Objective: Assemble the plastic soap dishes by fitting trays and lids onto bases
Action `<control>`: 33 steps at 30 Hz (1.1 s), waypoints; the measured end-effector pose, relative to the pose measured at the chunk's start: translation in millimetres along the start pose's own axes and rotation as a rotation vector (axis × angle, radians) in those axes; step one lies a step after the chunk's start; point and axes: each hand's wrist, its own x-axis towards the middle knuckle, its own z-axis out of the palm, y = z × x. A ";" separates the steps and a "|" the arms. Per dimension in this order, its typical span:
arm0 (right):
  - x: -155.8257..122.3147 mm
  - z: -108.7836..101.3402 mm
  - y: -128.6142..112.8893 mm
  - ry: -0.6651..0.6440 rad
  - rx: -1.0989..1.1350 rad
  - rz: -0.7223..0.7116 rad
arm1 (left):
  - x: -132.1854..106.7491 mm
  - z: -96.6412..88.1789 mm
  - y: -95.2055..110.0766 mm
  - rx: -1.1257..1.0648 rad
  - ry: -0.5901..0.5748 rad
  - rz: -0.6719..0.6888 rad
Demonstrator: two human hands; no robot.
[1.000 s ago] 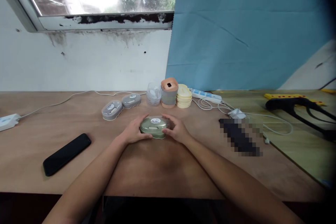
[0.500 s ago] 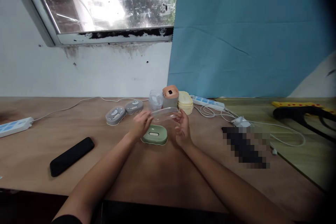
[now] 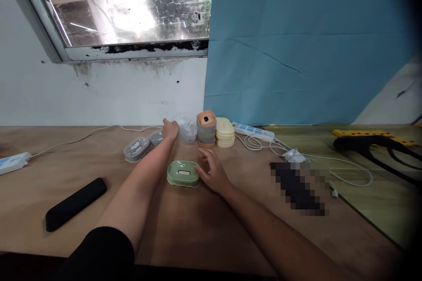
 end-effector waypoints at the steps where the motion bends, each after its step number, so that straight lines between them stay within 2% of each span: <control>1: 0.1 -0.6 -0.8 -0.009 0.001 -0.017 | -1.2 2.4 2.7 0.009 0.013 0.010; 3: 0.2 -1.6 -1.8 -0.029 -0.004 -0.042 | -4.7 6.5 7.0 0.043 0.010 0.068; 7: 0.0 -2.6 -2.9 -0.084 -0.014 -0.061 | -14.5 10.8 8.7 0.220 -0.096 0.276; 9: 0.2 -2.6 -3.4 -0.110 -0.019 -0.062 | -19.8 11.0 6.5 0.281 -0.126 0.335; 14: 1.9 -3.2 -5.3 -0.165 -0.038 -0.044 | -26.9 5.0 2.3 0.310 -0.165 0.387; 19: 1.8 -4.1 -4.0 -0.258 -0.052 -0.014 | -33.4 -10.4 -4.0 0.151 -0.148 0.310; 22: -0.6 -1.0 0.1 -0.351 -0.105 0.020 | -57.4 -19.4 -28.8 -0.024 -0.190 0.339; 24: -2.5 3.2 3.9 -0.397 -0.147 0.055 | -83.1 -23.9 -54.8 -0.101 -0.238 0.425; 28: -3.7 11.5 11.3 -0.422 -0.150 0.121 | -129.8 -34.1 -103.8 -0.031 -0.315 0.484; 30: -2.7 12.2 13.3 -0.407 -0.109 0.145 | -138.8 -40.7 -116.4 -0.020 -0.413 0.530; 33: -0.8 8.8 12.7 -0.386 -0.066 0.159 | -136.0 -48.8 -120.6 -0.033 -0.513 0.565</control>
